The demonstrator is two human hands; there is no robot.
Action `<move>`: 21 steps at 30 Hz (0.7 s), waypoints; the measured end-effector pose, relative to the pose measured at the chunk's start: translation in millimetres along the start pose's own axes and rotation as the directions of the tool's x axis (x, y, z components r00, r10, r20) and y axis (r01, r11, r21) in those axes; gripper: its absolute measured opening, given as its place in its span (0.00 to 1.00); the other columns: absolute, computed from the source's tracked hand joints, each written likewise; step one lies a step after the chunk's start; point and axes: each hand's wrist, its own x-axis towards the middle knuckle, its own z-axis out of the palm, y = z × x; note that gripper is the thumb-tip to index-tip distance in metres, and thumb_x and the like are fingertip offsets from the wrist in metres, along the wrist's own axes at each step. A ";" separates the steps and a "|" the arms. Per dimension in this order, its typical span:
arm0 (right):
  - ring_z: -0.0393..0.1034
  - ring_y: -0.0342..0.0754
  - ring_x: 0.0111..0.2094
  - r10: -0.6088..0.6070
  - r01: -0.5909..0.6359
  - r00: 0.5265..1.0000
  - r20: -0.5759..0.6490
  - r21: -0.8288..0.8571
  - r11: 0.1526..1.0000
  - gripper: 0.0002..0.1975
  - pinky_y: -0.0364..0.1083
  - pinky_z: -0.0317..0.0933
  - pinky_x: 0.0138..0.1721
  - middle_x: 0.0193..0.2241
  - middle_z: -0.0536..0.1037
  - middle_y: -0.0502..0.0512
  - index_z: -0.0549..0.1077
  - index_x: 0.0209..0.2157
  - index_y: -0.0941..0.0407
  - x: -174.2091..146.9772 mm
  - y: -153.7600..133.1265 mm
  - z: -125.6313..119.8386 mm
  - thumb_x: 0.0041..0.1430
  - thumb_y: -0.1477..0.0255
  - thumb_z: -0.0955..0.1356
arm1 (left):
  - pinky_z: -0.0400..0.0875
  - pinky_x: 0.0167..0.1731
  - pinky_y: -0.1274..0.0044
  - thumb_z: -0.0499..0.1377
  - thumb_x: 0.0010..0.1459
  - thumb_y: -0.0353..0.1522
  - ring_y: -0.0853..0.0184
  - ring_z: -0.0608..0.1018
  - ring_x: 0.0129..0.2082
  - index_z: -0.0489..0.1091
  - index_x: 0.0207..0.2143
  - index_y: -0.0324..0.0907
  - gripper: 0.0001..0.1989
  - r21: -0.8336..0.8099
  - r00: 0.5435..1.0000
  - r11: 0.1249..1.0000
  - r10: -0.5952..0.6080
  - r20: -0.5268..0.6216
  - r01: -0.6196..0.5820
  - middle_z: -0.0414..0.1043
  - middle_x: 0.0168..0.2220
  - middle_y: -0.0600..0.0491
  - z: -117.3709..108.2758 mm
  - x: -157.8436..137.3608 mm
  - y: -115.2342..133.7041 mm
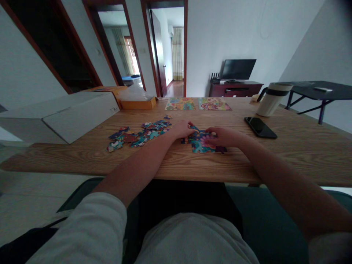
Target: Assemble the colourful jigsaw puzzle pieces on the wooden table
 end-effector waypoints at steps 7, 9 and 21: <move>0.77 0.61 0.43 -0.008 0.008 1.000 0.008 0.034 0.999 0.30 0.52 0.67 0.43 0.47 0.82 0.63 0.73 0.58 0.53 3.1 4.4 1.9 0.61 0.50 0.66 | 0.71 0.38 0.74 0.61 0.60 0.44 0.60 0.80 0.37 0.78 0.37 0.40 0.16 0.226 0.996 0.972 0.051 0.073 -0.066 0.81 0.36 0.47 0.0 -12.0 -3.8; 0.78 0.60 0.41 -0.008 0.007 1.000 0.021 0.044 0.999 0.28 0.51 0.67 0.40 0.45 0.83 0.62 0.74 0.56 0.52 2.4 3.1 0.7 0.61 0.50 0.67 | 0.71 0.40 0.74 0.62 0.59 0.46 0.60 0.80 0.40 0.78 0.42 0.40 0.19 0.192 0.980 0.963 0.170 0.107 -0.188 0.80 0.41 0.47 -1.5 -12.0 -6.1; 0.78 0.61 0.43 0.015 -0.016 1.000 0.012 0.053 0.998 0.29 0.52 0.68 0.42 0.46 0.83 0.62 0.74 0.58 0.52 2.0 4.3 1.8 0.61 0.51 0.67 | 0.68 0.53 0.71 0.59 0.64 0.46 0.57 0.79 0.50 0.80 0.51 0.43 0.22 0.246 0.950 0.918 0.299 0.088 -0.311 0.81 0.48 0.47 11.2 -1.3 -8.9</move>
